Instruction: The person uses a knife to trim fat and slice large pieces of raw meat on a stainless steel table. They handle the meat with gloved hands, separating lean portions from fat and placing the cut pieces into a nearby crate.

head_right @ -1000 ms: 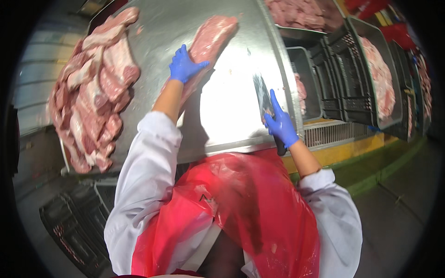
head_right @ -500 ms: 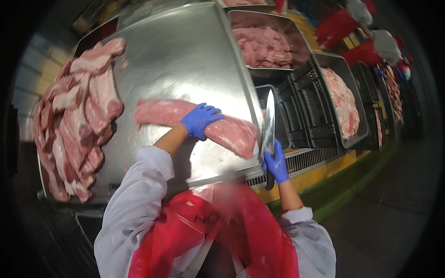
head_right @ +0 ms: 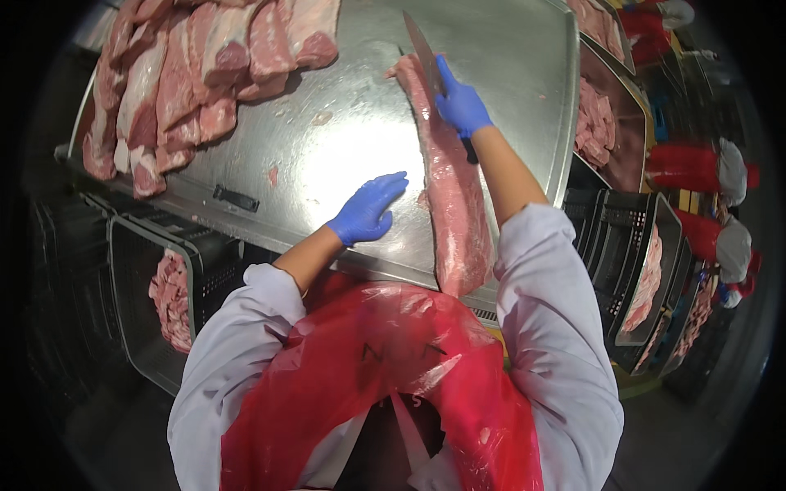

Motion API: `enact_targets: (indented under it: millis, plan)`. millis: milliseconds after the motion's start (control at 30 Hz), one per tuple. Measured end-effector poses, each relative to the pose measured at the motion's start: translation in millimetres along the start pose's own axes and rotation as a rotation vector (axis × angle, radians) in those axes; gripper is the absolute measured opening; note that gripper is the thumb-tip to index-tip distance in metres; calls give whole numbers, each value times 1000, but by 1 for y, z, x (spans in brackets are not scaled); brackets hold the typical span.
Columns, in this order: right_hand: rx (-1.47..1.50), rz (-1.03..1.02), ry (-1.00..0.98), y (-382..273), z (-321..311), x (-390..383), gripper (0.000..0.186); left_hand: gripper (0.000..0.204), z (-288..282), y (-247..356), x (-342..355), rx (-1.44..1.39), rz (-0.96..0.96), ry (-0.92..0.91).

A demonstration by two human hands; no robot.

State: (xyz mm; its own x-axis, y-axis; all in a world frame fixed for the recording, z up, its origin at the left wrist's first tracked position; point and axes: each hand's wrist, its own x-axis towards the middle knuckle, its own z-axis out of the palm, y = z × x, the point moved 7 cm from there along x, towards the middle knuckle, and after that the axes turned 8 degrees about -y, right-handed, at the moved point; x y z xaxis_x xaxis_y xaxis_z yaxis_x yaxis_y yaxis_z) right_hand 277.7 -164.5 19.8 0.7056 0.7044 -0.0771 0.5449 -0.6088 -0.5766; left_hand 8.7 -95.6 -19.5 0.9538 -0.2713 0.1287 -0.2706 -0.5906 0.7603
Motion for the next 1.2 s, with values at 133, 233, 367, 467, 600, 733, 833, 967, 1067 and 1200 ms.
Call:
enact_targets:
  millis: [133, 233, 367, 467, 600, 733, 833, 967, 1067, 1200]
  plan:
    - [-215, -184, -121, -13, 20, 54, 77, 59, -22, -35, -42, -26, -67, 189]
    - [-249, -249, -158, -4, 32, 55, 76, 52, -45, -47, -56, -143, -133, 273]
    - [-351, 34, -460, 20, 24, 1, 73, 46, -70, -62, -75, -293, -205, 357]
    - [-389, -10, -457, 6, 13, -44, 72, 40, -84, -76, -80, -325, -246, 459]
    - [-453, 60, -390, 10, 32, -49, 78, 36, -84, -75, -45, -455, -255, 496]
    - [-417, 205, -420, -18, 31, -83, 83, 30, -87, -83, -23, -428, -309, 524]
    - [-300, 204, -411, -30, 24, -161, 85, 27, -80, -100, -6, -485, -432, 547]
    - [-340, 239, -376, -44, 17, -197, 85, 33, -47, -116, 42, -531, -541, 481]
    - [-279, 366, -498, -46, 7, -274, 83, 48, -12, -140, 85, -634, -650, 415]
    - [-26, 385, -225, -51, -15, -324, 83, 41, 6, -113, 134, -719, -731, 276]
